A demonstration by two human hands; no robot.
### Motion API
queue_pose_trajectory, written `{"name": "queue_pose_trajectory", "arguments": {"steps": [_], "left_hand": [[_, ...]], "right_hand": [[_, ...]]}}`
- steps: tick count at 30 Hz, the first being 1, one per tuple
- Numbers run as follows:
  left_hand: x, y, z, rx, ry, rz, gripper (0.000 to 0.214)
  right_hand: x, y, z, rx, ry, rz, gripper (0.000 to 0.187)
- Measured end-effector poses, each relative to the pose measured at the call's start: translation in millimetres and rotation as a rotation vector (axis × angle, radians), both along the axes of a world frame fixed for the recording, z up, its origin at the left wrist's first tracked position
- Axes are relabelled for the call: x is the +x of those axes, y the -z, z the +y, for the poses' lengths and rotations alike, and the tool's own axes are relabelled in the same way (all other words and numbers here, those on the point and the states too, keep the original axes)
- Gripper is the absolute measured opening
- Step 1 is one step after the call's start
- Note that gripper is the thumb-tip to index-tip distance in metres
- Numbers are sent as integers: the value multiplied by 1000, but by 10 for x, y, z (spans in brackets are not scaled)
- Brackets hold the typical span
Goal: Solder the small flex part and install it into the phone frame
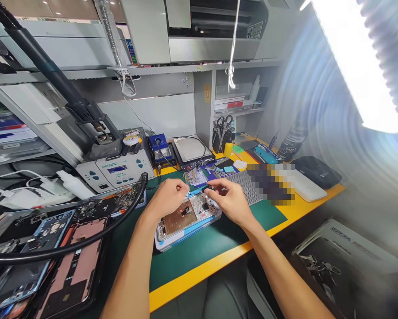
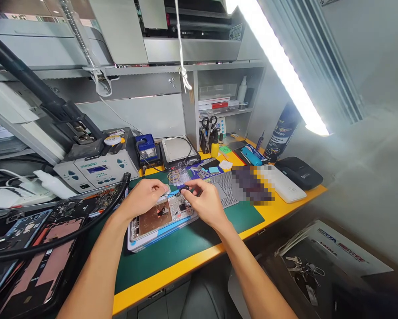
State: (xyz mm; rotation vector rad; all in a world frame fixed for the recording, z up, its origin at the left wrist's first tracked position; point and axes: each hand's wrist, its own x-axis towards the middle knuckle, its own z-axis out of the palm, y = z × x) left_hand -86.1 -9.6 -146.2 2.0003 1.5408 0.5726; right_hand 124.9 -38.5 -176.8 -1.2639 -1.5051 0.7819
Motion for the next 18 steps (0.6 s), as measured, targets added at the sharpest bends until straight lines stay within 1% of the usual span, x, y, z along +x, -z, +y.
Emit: {"name": "queue_pose_trajectory", "arguments": {"steps": [8,14,18], "left_hand": [[6,5,7,7,-3,5,29],[8,11,15,0,-16,-1,28],[10,28,29,-11,-36,-10,29]], "right_hand": [[-7,6,4,3,16,-36,24],[-19,-3,-5,6,-3,-46,23],[-2,12,0,7,22,-54,23]]}}
